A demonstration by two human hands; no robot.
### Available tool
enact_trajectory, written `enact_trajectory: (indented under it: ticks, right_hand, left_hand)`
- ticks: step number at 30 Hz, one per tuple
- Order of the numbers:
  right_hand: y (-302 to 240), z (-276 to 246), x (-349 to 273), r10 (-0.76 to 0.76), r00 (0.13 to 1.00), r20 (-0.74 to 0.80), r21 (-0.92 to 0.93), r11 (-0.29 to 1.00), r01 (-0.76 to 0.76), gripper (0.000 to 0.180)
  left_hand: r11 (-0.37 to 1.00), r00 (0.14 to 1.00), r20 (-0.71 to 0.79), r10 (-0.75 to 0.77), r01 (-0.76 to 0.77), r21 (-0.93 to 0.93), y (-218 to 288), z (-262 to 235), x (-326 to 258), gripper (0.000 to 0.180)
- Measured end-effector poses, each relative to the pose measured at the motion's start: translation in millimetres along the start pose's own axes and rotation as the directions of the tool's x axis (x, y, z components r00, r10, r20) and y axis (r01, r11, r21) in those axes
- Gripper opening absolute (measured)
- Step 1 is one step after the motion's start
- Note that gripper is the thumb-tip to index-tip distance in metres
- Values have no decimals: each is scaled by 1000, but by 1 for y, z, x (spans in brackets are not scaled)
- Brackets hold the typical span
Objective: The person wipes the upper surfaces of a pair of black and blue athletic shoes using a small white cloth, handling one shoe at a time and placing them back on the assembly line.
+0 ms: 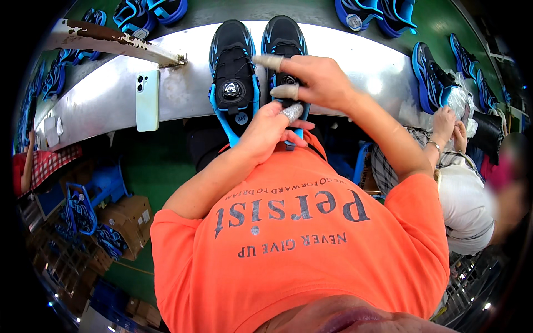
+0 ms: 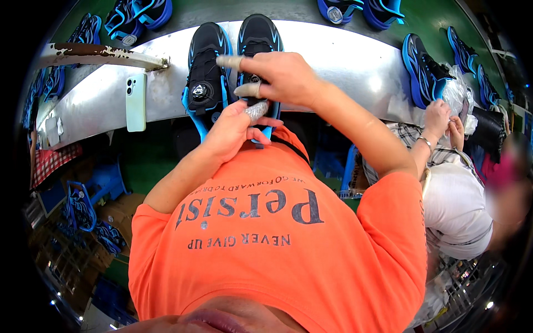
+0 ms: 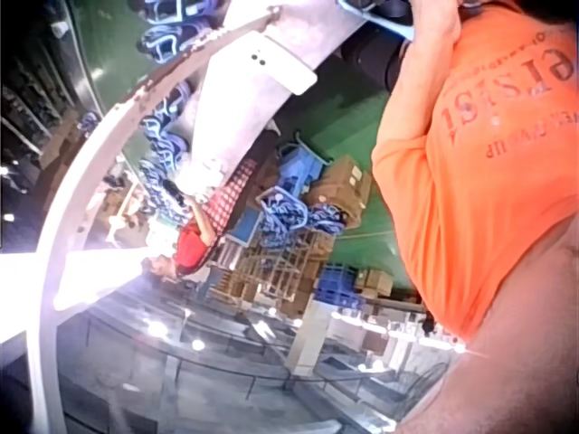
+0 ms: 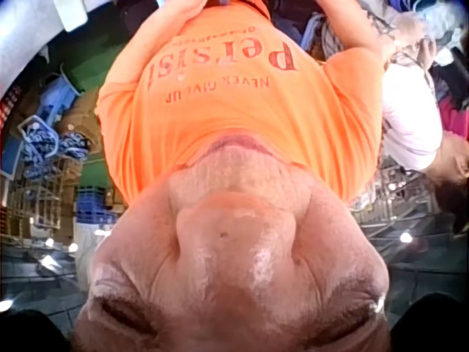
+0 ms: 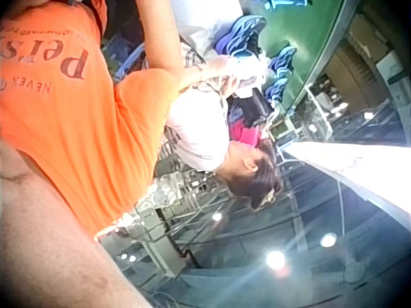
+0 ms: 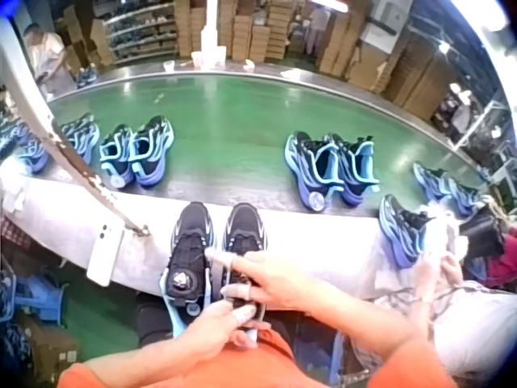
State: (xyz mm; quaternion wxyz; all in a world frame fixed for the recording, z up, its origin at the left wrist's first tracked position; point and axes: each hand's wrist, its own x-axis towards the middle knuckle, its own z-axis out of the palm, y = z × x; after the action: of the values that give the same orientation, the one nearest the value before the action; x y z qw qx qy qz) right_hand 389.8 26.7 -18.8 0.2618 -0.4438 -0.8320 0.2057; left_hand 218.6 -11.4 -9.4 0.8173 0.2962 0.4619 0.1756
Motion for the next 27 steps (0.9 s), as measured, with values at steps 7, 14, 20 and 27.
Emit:
enact_trajectory:
  ticks: [7,14,20,27]
  right_hand:
    - [49,-11,12,337,937,-93,91,940,-329,35]
    - [45,30,52,240,956,-167,-150,952,-266,29]
    - [46,33,64,232,965,-123,-130,960,-248,29]
    - [51,52,89,94,977,-193,-92,989,-113,36]
  left_hand:
    - [60,657,170,735,-313,948,67,-48,-43,33]
    - [-16,770,423,478,-474,880,67,-92,-20,40]
    - [76,801,260,539,-353,932,61,-87,-18,49]
    - [-34,684,373,627,-455,890,69,-88,-17,48]
